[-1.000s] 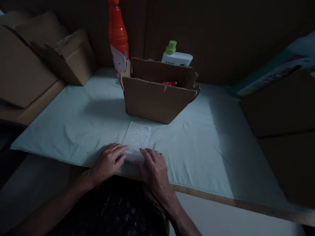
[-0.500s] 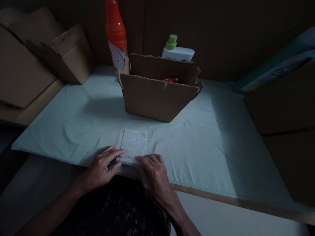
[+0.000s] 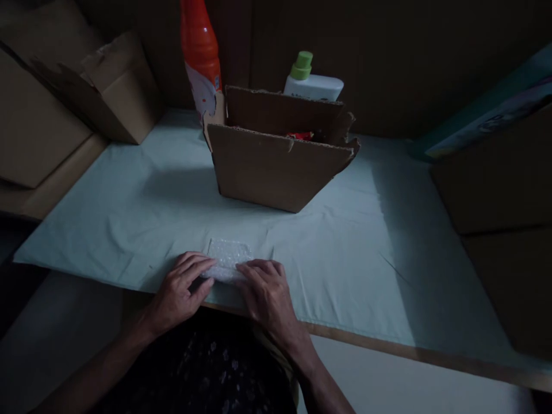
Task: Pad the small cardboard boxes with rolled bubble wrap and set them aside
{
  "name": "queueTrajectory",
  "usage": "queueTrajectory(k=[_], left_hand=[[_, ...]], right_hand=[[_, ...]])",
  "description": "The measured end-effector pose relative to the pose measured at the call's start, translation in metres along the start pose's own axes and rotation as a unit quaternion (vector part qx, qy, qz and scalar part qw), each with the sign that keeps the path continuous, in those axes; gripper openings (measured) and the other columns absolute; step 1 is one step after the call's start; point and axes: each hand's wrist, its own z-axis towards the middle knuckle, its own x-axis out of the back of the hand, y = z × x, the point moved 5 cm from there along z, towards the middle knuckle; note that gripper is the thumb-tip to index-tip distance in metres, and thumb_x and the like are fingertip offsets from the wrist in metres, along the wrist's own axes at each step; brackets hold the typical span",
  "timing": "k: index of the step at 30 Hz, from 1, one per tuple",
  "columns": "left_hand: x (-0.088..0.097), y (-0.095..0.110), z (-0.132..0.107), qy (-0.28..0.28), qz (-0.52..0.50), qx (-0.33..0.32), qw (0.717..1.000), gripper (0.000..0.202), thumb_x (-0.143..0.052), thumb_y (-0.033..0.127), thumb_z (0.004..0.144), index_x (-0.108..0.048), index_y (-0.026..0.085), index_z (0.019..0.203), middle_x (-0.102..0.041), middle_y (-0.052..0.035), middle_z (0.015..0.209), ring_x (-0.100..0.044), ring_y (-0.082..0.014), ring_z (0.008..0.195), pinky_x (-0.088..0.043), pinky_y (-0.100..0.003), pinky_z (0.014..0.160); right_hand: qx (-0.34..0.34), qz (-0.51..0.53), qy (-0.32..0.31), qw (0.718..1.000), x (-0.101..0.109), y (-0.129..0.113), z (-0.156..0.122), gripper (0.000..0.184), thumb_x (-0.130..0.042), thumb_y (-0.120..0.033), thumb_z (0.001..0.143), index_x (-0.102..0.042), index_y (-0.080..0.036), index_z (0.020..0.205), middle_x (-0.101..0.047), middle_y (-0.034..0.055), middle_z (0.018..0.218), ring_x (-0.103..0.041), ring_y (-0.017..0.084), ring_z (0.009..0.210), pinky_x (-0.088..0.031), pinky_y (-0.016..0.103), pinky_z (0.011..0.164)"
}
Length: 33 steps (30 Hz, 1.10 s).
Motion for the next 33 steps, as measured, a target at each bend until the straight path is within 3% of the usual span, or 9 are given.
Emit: queueTrajectory(k=[5, 9, 14, 16, 19, 22, 24, 29, 33], left_hand=[[-0.004, -0.013, 0.014, 0.006, 0.056, 0.03, 0.998, 0.028, -0.05, 0.017, 0.096, -0.062, 0.015, 0.121, -0.069, -0.0098, 0.106, -0.06, -0.0241, 0.101, -0.053, -0.041, 0.091], [-0.008, -0.021, 0.022, 0.039, 0.116, 0.053, 0.991, 0.029, -0.053, 0.021, 0.095, -0.062, 0.015, 0.123, -0.065, -0.0128, 0.115, -0.059, -0.0268, 0.108, -0.052, -0.044, 0.095], [0.005, -0.025, 0.007, 0.087, -0.01, 0.164, 0.983, 0.038, -0.057, 0.033, 0.094, -0.058, 0.017, 0.128, -0.063, -0.0106, 0.112, -0.063, -0.0225, 0.1, -0.055, -0.039, 0.09], [0.01, -0.025, -0.005, 0.077, -0.118, 0.253, 0.957, 0.043, -0.06, 0.039, 0.092, -0.057, 0.017, 0.128, -0.064, -0.009, 0.107, -0.064, -0.0185, 0.088, -0.057, -0.033, 0.078], [0.004, -0.02, -0.02, 0.026, -0.313, 0.373, 0.873, 0.064, -0.065, 0.046, 0.087, -0.047, 0.016, 0.14, -0.064, -0.0105, 0.112, -0.065, -0.0185, 0.088, -0.058, -0.031, 0.073], [-0.006, -0.014, -0.022, 0.013, -0.455, 0.41, 0.79, 0.082, -0.069, 0.047, 0.084, -0.035, 0.017, 0.151, -0.064, -0.0107, 0.115, -0.065, -0.0209, 0.093, -0.059, -0.033, 0.075], [-0.01, -0.015, -0.019, 0.018, -0.486, 0.411, 0.771, 0.082, -0.069, 0.044, 0.084, -0.034, 0.018, 0.153, -0.066, -0.0089, 0.11, -0.064, -0.0213, 0.092, -0.058, -0.033, 0.075], [-0.022, -0.018, -0.014, 0.024, -0.495, 0.398, 0.772, 0.073, -0.064, 0.031, 0.085, -0.037, 0.024, 0.153, -0.068, -0.0066, 0.121, -0.062, -0.024, 0.11, -0.05, -0.036, 0.098], [-0.036, -0.013, -0.012, -0.001, -0.507, 0.383, 0.772, 0.073, -0.054, 0.026, 0.086, -0.033, 0.023, 0.155, -0.063, -0.0076, 0.134, -0.059, -0.026, 0.12, -0.044, -0.04, 0.106]], right_hand=[[-0.005, -0.082, 0.031, 0.996, 0.0, 0.001, 0.002, 0.029, -0.057, -0.023, 0.097, -0.06, -0.02, 0.126, -0.07, 0.013, 0.12, -0.062, 0.027, 0.107, -0.048, 0.042, 0.084], [0.008, -0.135, -0.018, 0.991, -0.012, 0.0, 0.01, 0.027, -0.06, -0.019, 0.094, -0.063, -0.021, 0.121, -0.068, 0.0105, 0.126, -0.057, 0.03, 0.118, -0.043, 0.045, 0.091], [-0.008, -0.109, -0.005, 0.994, -0.014, 0.007, 0.02, 0.019, -0.056, -0.021, 0.099, -0.068, -0.021, 0.113, -0.074, 0.0065, 0.112, -0.063, 0.024, 0.104, -0.043, 0.039, 0.087], [-0.02, -0.084, 0.016, 0.996, -0.011, 0.008, 0.02, 0.018, -0.054, -0.023, 0.1, -0.068, -0.02, 0.112, -0.075, 0.006, 0.106, -0.064, 0.023, 0.099, -0.043, 0.038, 0.085], [-0.019, -0.053, 0.034, 0.998, -0.009, 0.002, 0.017, 0.018, -0.053, -0.023, 0.101, -0.068, -0.021, 0.112, -0.075, 0.0057, 0.103, -0.065, 0.022, 0.095, -0.044, 0.038, 0.082], [0.005, -0.016, 0.009, 1.0, -0.009, -0.011, 0.013, 0.02, -0.051, -0.021, 0.102, -0.068, -0.024, 0.112, -0.075, 0.0046, 0.104, -0.065, 0.022, 0.098, -0.045, 0.039, 0.084], [0.012, 0.01, -0.005, 1.0, -0.007, -0.015, 0.008, 0.022, -0.052, -0.022, 0.101, -0.068, -0.026, 0.115, -0.073, 0.0051, 0.113, -0.064, 0.023, 0.105, -0.047, 0.041, 0.087], [-0.15, 0.148, -0.017, 0.977, 0.005, 0.007, -0.011, 0.054, -0.055, -0.046, 0.098, -0.046, -0.031, 0.149, -0.052, 0.0107, 0.151, -0.059, 0.027, 0.127, -0.052, 0.045, 0.099], [-0.264, 0.246, -0.056, 0.931, 0.003, 0.023, -0.017, 0.061, -0.058, -0.053, 0.093, -0.052, -0.021, 0.145, -0.072, 0.0115, 0.119, -0.071, 0.024, 0.098, -0.058, 0.035, 0.084]])
